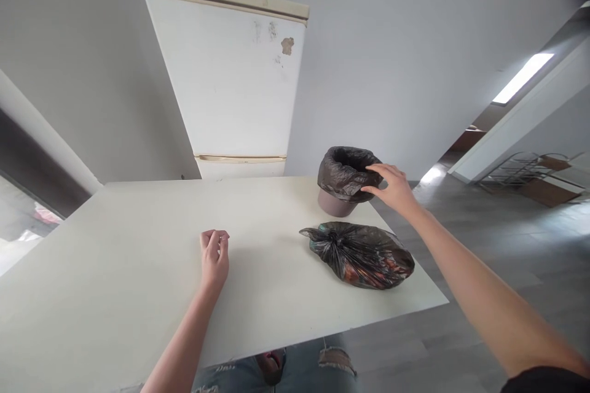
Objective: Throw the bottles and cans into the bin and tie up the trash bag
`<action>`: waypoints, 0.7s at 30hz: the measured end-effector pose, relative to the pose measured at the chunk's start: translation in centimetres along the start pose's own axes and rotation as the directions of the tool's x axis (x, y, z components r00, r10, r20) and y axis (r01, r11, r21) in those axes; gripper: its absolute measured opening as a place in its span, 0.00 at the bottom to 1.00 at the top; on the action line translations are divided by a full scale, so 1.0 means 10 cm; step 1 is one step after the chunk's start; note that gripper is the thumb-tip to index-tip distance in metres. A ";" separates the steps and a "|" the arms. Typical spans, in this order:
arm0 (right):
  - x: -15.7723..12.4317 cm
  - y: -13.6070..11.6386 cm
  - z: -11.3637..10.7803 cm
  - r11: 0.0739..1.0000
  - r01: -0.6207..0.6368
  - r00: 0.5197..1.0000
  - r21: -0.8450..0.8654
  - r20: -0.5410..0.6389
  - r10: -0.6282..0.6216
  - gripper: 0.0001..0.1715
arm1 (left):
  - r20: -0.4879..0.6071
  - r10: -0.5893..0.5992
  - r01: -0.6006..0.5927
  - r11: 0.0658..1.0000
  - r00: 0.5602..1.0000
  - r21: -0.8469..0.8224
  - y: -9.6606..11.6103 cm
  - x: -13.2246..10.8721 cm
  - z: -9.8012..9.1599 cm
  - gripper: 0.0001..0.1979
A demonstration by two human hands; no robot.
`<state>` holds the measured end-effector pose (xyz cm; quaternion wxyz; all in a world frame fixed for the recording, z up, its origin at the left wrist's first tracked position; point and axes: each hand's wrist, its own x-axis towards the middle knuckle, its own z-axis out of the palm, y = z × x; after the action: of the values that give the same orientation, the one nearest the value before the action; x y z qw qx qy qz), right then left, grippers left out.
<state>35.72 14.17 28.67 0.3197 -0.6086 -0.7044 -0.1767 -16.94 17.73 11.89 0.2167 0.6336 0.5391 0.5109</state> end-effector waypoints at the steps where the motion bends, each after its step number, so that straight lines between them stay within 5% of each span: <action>1: -0.05 -0.05 -0.05 0.999 -0.028 0.999 0.028 -0.042 0.029 0.30 | 0.002 0.003 -0.003 1.000 1.000 -0.002 0.00 0.00 0.00 0.14; 6: -0.58 -0.20 -0.17 0.954 -0.251 0.930 0.166 -0.231 0.285 0.26 | 0.020 -0.004 0.004 1.000 1.000 -0.006 0.00 0.01 0.02 0.15; 10: -1.25 -0.10 -0.07 0.836 -0.493 0.828 0.240 -0.164 0.536 0.25 | 0.036 -0.007 0.007 1.000 0.999 0.004 0.01 0.01 0.01 0.16; 13: -1.69 -0.03 0.01 0.588 -0.705 0.628 0.397 -0.035 0.777 0.28 | 0.044 -0.006 0.004 1.000 0.999 0.028 0.00 0.01 0.00 0.16; 16: -1.97 -0.05 0.06 0.234 -0.752 0.404 0.616 0.150 0.902 0.30 | 0.057 -0.001 -0.002 0.999 0.998 0.044 -0.01 0.01 0.01 0.16; 18: -2.07 -0.12 0.08 0.022 -0.697 0.327 0.717 0.290 0.900 0.32 | 0.066 -0.001 -0.003 0.999 0.998 0.047 -0.01 0.01 0.01 0.17; 21: -2.12 -0.22 0.12 -0.207 -0.607 0.298 0.767 0.461 0.836 0.31 | 0.068 0.008 -0.012 0.999 0.998 0.051 -0.03 0.02 0.02 0.18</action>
<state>34.48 -1.26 14.03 0.6923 -0.6032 -0.1378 0.3713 -16.95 18.06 11.72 0.2160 0.6587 0.5411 0.4761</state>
